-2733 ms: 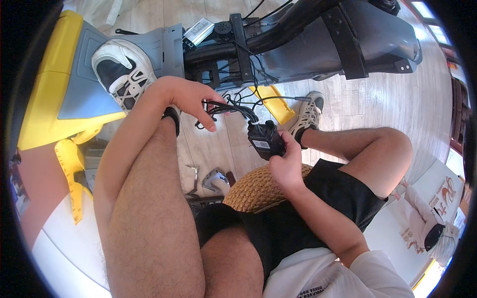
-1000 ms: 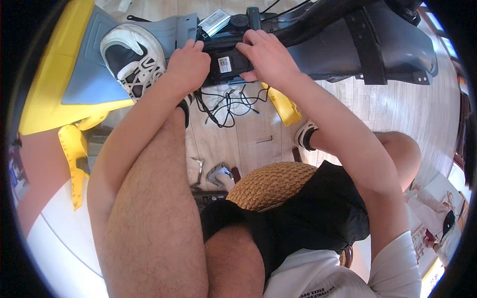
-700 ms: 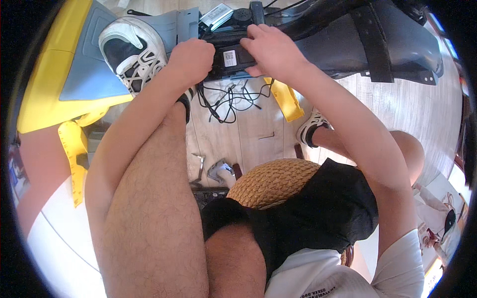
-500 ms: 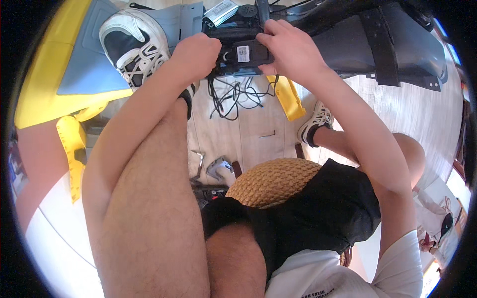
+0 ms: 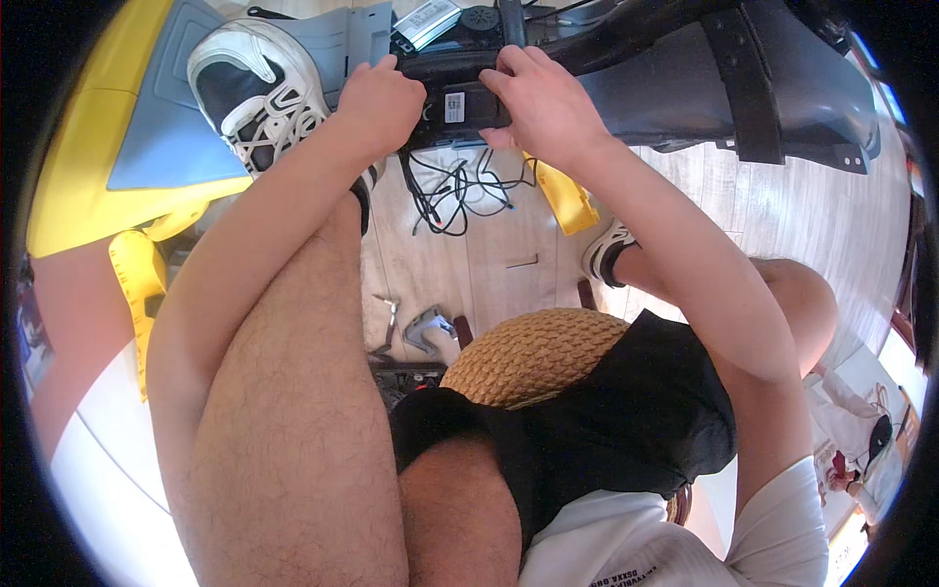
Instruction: Connecting wiring and electronic components on an electric scooter.
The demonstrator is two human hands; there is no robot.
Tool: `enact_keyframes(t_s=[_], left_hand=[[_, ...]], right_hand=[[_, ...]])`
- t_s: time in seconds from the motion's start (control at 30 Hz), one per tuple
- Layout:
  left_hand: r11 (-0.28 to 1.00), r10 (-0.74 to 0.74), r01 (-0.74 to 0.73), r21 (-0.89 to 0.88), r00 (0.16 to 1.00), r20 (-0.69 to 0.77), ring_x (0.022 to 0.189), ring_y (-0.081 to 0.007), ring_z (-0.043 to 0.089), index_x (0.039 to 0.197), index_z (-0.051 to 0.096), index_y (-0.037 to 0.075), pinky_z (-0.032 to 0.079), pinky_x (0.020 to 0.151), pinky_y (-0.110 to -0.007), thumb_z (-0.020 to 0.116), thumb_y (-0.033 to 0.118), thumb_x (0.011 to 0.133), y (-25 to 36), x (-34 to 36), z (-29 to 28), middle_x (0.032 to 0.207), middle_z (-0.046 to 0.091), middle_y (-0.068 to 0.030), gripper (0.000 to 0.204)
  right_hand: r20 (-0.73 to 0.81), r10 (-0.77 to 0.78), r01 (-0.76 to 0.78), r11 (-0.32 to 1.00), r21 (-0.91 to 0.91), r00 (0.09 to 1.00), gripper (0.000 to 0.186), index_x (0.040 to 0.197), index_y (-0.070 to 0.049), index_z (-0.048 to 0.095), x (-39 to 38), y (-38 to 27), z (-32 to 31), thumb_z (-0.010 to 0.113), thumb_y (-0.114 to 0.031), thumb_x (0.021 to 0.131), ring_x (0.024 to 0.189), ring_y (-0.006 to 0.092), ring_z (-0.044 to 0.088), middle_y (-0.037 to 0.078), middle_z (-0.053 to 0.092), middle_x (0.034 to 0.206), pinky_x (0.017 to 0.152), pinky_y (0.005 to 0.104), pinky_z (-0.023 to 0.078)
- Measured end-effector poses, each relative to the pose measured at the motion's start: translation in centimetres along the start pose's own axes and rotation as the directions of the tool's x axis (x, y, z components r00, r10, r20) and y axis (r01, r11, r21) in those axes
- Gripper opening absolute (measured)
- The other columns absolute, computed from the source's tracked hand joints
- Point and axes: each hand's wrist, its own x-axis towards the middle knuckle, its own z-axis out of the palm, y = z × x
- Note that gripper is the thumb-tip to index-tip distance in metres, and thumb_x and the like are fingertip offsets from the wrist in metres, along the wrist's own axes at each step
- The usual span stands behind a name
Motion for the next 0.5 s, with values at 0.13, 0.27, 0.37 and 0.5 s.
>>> enact_keyframes(t_s=[0.13, 0.27, 0.37, 0.5], left_hand=[[1.000, 0.006, -0.007, 0.004, 0.999, 0.046, 0.112, -0.0237, 0.061, 0.095, 0.077, 0.013, 0.050, 0.086, -0.040, 0.063, 0.015, 0.087, -0.1, 0.2, 0.2, 0.096, 0.076, -0.0049, 0.016], [1.000, 0.003, -0.002, -0.029, 0.999, 0.047, 0.114, -0.0248, 0.060, 0.097, 0.076, 0.012, 0.051, 0.087, -0.041, 0.065, 0.015, 0.087, -0.1, 0.1, 0.2, 0.098, 0.075, -0.0057, 0.016], [0.997, -0.003, 0.005, -0.083, 1.000, 0.029, 0.115, -0.0259, 0.060, 0.097, 0.076, 0.011, 0.051, 0.088, -0.041, 0.071, 0.019, 0.085, 0.0, -0.1, 0.0, 0.099, 0.075, -0.0062, 0.015], [0.987, -0.002, 0.002, -0.164, 1.000, 0.002, 0.113, -0.0257, 0.062, 0.095, 0.077, 0.011, 0.050, 0.090, -0.041, 0.082, 0.030, 0.079, 0.0, -0.2, -0.3, 0.099, 0.075, -0.0070, 0.025]], right_hand=[[0.023, 0.022, -0.021, 1.000, -0.003, 1.000, 0.052, 0.110, -0.005, 0.068, 0.0, 0.0, 0.2, 0.088, -0.031, 0.070, 0.112, 0.0285, 0.059, 0.010, 0.061, 0.110, 0.096, 0.0385, 0.052], [0.070, 0.043, -0.046, 0.998, 0.042, 0.997, 0.056, 0.116, -0.006, 0.066, -0.4, 0.1, 0.0, 0.088, -0.028, 0.070, 0.115, 0.0292, 0.059, 0.011, 0.062, 0.114, 0.098, 0.0399, 0.051], [0.029, 0.075, -0.078, 0.988, 0.134, 0.997, 0.058, 0.120, -0.006, 0.065, -0.9, 0.0, -0.6, 0.088, -0.023, 0.070, 0.114, 0.0302, 0.059, 0.011, 0.062, 0.114, 0.098, 0.0413, 0.051], [-0.054, 0.102, -0.087, 0.971, 0.222, 0.993, 0.058, 0.121, -0.006, 0.066, -1.3, -0.3, -2.7, 0.087, -0.019, 0.069, 0.112, 0.0321, 0.060, 0.012, 0.062, 0.113, 0.099, 0.0425, 0.052]])
